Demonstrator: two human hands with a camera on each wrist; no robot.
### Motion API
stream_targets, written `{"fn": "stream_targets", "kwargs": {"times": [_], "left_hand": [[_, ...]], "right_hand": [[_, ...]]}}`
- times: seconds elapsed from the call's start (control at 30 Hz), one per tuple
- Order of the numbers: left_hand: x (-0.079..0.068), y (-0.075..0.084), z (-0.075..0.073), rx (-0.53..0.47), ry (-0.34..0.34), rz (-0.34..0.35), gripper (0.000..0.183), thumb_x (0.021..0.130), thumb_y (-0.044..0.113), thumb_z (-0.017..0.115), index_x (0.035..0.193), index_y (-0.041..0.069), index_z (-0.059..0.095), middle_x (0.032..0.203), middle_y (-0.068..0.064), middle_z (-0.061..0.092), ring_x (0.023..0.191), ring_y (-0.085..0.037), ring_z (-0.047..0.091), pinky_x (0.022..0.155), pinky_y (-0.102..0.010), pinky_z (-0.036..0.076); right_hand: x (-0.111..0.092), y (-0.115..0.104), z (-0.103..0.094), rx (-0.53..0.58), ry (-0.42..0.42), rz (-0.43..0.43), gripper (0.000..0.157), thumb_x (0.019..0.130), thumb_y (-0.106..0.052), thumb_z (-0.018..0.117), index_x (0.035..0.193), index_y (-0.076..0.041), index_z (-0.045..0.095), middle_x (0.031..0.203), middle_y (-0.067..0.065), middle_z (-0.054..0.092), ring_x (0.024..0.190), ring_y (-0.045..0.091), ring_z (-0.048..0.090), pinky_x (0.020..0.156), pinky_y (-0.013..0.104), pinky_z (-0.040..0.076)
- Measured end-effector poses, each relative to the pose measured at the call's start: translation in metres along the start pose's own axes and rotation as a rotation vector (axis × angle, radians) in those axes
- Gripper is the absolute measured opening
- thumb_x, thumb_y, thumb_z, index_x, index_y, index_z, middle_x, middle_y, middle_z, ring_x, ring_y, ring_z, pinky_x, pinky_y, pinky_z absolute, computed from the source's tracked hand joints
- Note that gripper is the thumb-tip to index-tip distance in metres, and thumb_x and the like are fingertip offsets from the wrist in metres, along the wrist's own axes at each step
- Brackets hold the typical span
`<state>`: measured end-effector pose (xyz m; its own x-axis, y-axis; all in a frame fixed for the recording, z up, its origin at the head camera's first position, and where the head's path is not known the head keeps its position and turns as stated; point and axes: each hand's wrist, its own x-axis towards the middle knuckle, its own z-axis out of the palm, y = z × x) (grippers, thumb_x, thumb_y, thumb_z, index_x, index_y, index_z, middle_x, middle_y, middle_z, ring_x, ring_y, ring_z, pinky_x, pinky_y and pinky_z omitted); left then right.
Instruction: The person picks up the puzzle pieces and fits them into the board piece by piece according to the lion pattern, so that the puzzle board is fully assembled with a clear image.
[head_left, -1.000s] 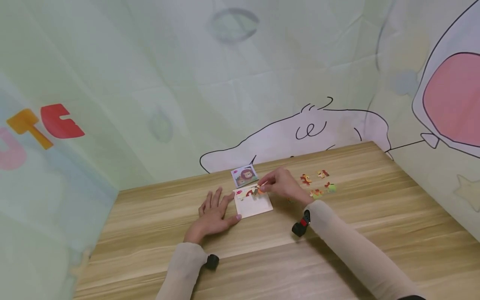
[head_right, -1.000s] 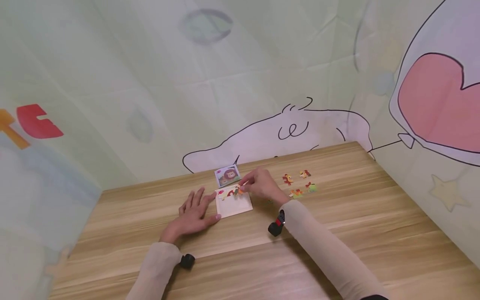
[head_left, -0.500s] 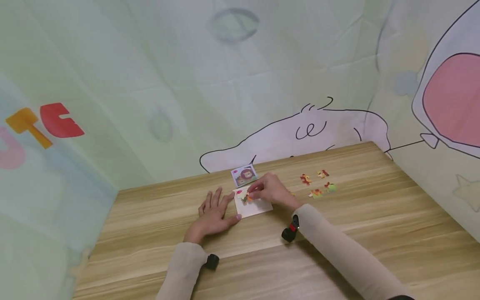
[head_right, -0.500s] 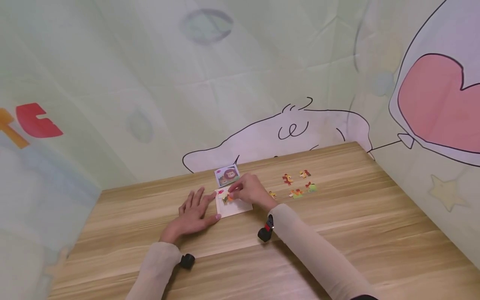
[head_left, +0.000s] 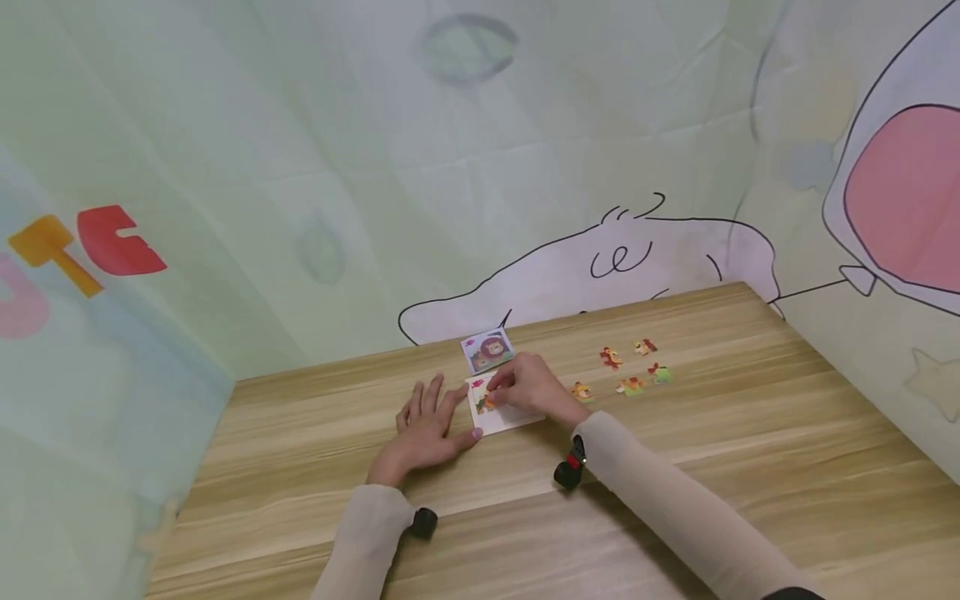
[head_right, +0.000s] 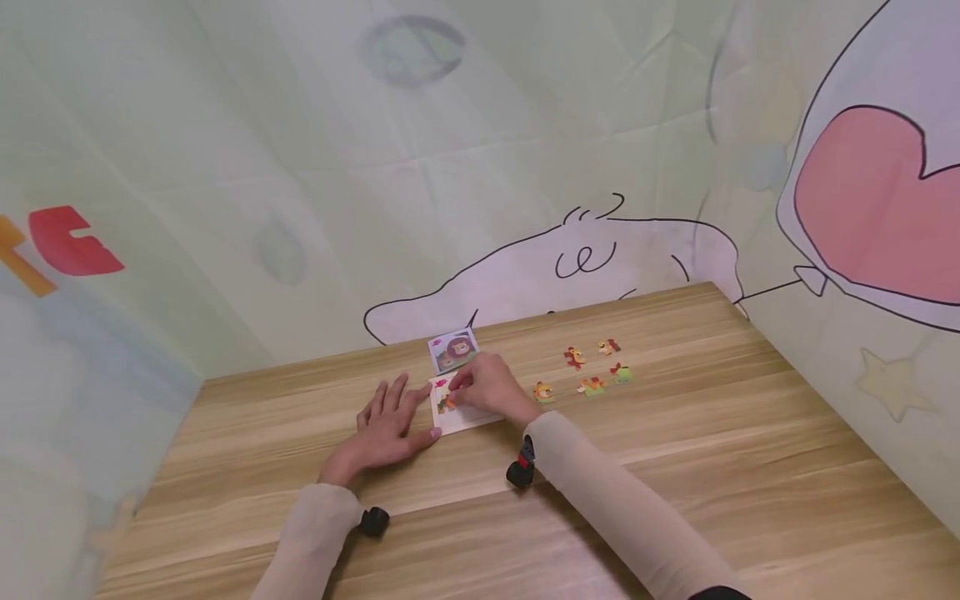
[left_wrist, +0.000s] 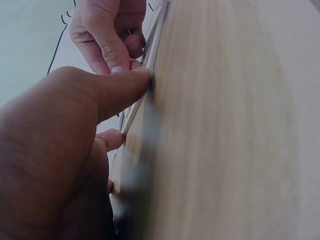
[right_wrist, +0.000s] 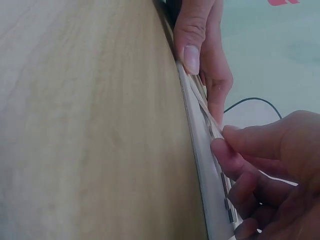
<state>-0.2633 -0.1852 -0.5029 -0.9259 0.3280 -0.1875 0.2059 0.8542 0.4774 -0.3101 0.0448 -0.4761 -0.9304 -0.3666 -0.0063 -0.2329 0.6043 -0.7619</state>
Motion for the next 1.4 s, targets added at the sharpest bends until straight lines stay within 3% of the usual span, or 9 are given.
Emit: {"fn": "stream_targets", "kwargs": {"times": [0.43,0.67,1.4], "left_hand": [[-0.0010,0.0021,-0.0004,-0.009,0.003,0.004,0.085,0.102,0.062,0.060,0.171,0.025,0.028,0.183,-0.018,-0.007,0.166,-0.051,-0.017,0.125,-0.082,0.001],[-0.0007,0.0017,0.0003,-0.007,-0.005,-0.001,0.085,0.101,0.063,0.060,0.171,0.025,0.028,0.183,-0.017,-0.006,0.166,-0.051,-0.017,0.126,-0.081,0.001],[-0.0018,0.0027,-0.0006,-0.007,-0.001,-0.011,0.084,0.102,0.061,0.059,0.171,0.025,0.029,0.183,-0.017,-0.006,0.166,-0.050,-0.017,0.126,-0.079,0.000]], "right_hand": [[-0.0003,-0.0072,-0.0004,-0.091,0.006,0.003,0.007,0.090,-0.014,0.085,0.096,-0.010,0.085,0.094,0.004,0.083,0.079,0.013,0.060,0.069,0.023,0.043],[0.0002,-0.0055,0.0039,-0.181,0.024,-0.051,0.005,0.089,-0.014,0.085,0.087,-0.011,0.081,0.072,-0.001,0.068,0.068,0.011,0.052,0.063,0.022,0.037],[0.0014,-0.0064,0.0081,-0.186,0.050,-0.030,0.011,0.091,-0.018,0.085,0.085,-0.012,0.078,0.070,-0.002,0.064,0.067,0.012,0.051,0.061,0.023,0.035]]}}
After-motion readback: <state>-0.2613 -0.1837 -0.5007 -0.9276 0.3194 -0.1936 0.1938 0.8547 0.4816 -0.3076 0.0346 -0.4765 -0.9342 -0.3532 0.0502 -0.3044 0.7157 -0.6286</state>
